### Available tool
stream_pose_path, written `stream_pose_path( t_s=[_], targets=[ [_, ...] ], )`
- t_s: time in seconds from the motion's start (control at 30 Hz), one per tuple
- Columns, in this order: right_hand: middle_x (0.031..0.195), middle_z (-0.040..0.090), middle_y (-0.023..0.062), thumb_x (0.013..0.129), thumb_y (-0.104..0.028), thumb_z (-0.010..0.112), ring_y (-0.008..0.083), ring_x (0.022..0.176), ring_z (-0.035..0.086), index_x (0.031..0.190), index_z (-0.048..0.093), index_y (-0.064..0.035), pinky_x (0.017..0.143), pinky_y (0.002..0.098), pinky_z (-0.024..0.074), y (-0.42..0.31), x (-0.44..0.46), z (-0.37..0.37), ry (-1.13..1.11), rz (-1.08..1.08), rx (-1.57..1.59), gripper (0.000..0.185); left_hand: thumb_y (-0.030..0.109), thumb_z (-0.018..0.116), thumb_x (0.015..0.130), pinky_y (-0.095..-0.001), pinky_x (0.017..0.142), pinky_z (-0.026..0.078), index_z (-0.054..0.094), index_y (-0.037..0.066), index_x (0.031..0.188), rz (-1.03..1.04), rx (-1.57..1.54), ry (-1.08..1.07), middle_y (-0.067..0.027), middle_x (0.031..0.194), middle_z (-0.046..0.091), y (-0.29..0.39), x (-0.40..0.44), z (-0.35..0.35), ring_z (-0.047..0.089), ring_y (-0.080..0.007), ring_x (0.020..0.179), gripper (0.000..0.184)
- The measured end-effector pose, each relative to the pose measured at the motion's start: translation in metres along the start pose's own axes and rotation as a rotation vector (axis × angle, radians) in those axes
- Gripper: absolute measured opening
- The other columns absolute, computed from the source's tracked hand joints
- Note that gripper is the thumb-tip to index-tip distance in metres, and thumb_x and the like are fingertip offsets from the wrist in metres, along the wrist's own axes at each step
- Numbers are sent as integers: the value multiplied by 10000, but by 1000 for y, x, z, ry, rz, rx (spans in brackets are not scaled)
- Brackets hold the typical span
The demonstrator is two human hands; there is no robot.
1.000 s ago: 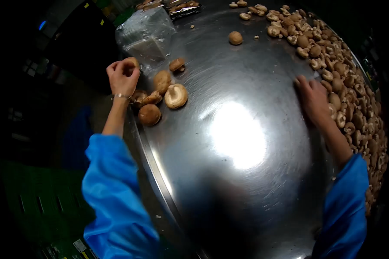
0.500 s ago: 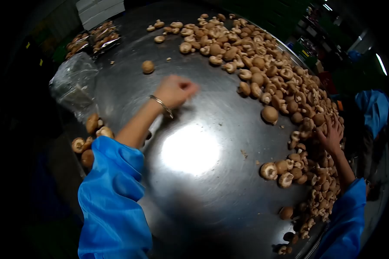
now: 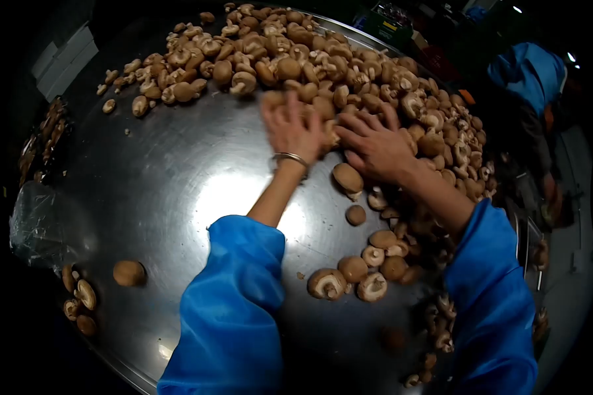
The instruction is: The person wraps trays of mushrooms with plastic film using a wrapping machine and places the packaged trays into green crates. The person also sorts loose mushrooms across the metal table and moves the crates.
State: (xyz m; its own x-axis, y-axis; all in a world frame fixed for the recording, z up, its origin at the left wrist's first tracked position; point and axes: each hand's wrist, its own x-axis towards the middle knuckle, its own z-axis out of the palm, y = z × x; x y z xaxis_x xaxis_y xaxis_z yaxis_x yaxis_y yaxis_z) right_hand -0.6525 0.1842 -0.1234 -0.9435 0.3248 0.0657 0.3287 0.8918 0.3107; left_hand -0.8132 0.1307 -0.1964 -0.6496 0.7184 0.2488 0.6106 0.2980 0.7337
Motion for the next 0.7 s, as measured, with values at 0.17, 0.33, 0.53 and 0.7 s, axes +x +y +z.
stream_pose_path(
  t_s=[0.17,0.33,0.53,0.7],
  targets=[
    [1364,334,52,845,-450,426,271,1305,200,1190,529,-190,1062,508,53,67,-136,-28,-342,177,-81,445,552,401,827,-422,1039,215,134,166,1404,82,-512,-876,-266,1385,181,133,-104,67,199,-404,1285,744],
    [1358,346,95,864,-275,476,312,1268,255,1235,487,-140,1030,453,166,51,-276,-91,-143,423,99,394,440,424,877,-400,1043,232,249,38,1353,225,-749,-983,-181,1395,246,113,-134,-44,234,-314,1294,647],
    [1391,96,242,676,-439,690,375,1298,101,1359,36,36,1056,450,135,-171,-498,-102,57,1156,608,1058,527,777,510,-568,1032,32,62,-43,1355,343,300,-838,-340,1372,65,13,-249,-177,-1,-469,1293,1245],
    [1384,22,319,653,-464,705,443,1295,14,1354,21,65,1041,494,56,-182,-400,-57,255,1322,603,1113,349,842,448,-602,989,147,129,43,1369,583,-108,-737,-357,1341,77,94,-312,-67,90,-509,1258,1205]
  ],
)
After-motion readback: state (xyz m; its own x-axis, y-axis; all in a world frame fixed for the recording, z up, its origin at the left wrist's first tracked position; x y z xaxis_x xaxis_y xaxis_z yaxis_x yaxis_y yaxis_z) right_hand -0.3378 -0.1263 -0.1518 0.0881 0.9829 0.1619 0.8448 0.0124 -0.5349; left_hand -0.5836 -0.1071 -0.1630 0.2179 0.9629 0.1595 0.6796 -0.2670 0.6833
